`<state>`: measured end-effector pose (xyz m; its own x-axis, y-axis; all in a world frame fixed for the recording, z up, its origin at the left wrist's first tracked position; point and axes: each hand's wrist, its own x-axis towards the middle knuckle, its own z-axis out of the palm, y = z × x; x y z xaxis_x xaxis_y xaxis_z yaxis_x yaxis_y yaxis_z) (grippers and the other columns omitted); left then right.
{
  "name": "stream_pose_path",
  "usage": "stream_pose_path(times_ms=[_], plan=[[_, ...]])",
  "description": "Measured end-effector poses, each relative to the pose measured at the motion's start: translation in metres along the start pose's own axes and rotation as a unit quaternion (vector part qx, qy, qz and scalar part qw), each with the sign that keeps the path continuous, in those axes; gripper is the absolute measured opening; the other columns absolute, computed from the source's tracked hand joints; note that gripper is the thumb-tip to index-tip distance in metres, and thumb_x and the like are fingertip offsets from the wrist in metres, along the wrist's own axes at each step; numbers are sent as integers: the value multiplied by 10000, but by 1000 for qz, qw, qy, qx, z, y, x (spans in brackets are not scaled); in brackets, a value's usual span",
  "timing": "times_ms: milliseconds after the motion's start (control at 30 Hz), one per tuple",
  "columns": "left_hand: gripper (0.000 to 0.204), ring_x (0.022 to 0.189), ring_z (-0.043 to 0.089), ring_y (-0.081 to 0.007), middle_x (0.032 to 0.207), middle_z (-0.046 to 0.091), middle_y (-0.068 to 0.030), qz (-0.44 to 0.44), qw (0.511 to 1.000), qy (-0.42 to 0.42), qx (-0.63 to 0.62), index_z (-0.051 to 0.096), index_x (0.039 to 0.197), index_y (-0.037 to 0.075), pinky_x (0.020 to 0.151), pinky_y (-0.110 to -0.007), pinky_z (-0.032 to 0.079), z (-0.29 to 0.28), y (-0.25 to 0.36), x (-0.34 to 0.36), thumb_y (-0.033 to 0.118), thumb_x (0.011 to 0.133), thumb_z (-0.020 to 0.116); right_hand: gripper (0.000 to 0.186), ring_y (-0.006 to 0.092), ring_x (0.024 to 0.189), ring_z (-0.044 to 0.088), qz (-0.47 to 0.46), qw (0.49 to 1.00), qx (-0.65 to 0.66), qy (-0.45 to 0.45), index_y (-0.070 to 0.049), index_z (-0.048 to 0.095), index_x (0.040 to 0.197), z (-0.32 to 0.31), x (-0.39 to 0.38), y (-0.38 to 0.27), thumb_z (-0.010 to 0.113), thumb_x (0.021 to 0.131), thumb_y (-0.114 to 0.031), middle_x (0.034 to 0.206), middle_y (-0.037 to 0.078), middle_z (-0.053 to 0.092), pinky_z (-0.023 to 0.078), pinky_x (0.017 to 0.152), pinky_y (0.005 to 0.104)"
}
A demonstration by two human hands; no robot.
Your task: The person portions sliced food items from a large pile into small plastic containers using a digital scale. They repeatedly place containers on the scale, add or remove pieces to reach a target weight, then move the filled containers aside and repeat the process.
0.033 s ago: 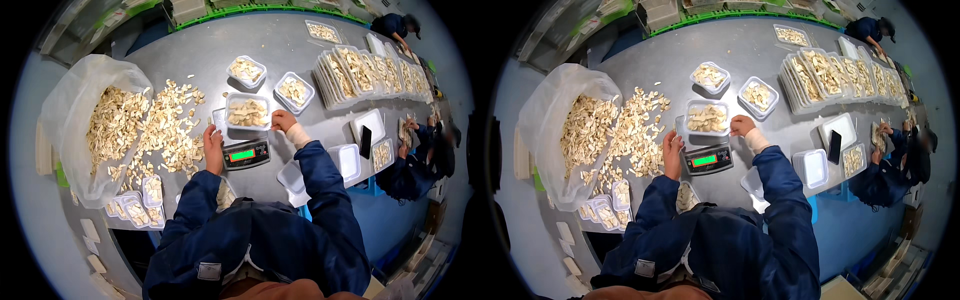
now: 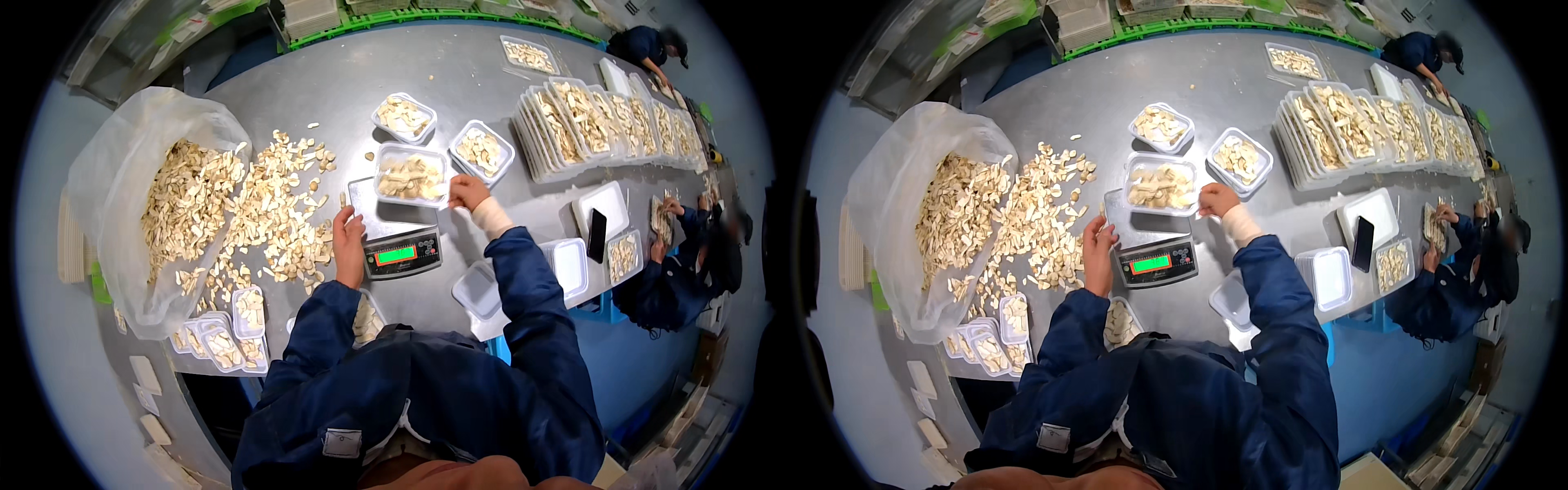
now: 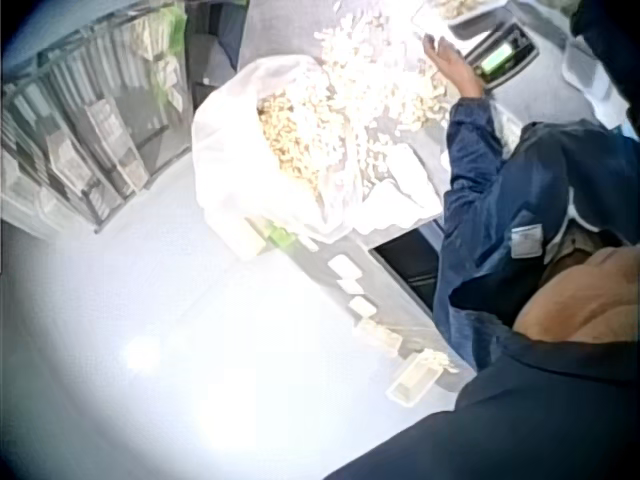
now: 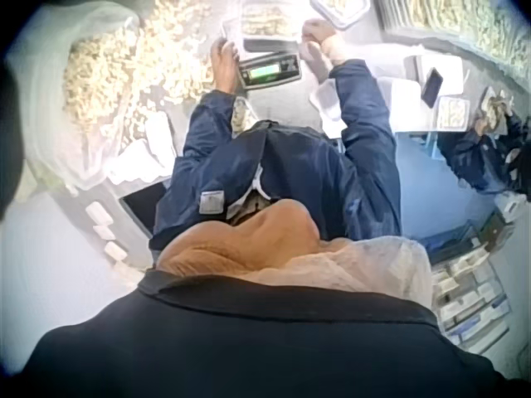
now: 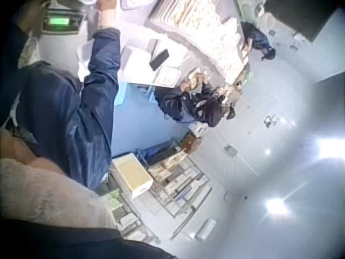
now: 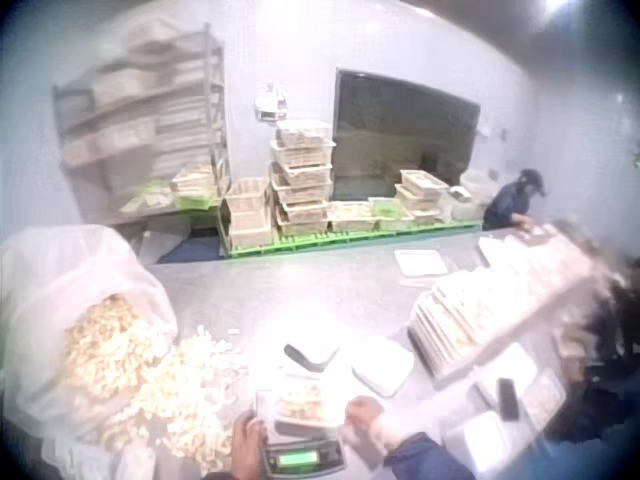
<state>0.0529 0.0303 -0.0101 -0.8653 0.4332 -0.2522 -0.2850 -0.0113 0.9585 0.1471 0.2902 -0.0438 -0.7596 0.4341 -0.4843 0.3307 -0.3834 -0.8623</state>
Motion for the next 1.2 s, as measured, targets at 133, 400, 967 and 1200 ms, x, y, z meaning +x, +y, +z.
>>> stream_pose_path(times_ms=[133,400,967,1200], plan=[[320,847,518,-142,1037,505,-105,25,1000,-5,5,422,1143,2,782,-255,417,-10,-10,-8,156,864,447,117,118,537,544,-89,992,-43,76,-2,544,806,-40,45,-50,530,793,-118,667,58,560,466,497,197],[274,754,512,-98,867,575,-72,-10,1000,-21,18,464,1104,12,729,-233,419,-14,-27,-28,131,858,441,70,127,467,517,-125,972,18,199,-4,542,735,-86,157,-116,549,756,-70,605,68,548,457,435,212],[305,871,512,-132,1065,491,-95,-69,993,-94,-28,372,1182,16,781,-262,416,-24,-69,-45,81,888,421,150,151,451,537,104,958,33,265,-6,578,660,-37,288,-36,527,765,-100,547,76,564,452,426,299],[308,856,506,-132,1043,490,-94,-83,993,-74,-27,368,1180,10,782,-263,412,-25,-66,-55,86,887,424,199,239,728,607,101,910,-373,149,-33,624,818,-40,318,-16,551,741,-201,794,128,629,488,647,321]])
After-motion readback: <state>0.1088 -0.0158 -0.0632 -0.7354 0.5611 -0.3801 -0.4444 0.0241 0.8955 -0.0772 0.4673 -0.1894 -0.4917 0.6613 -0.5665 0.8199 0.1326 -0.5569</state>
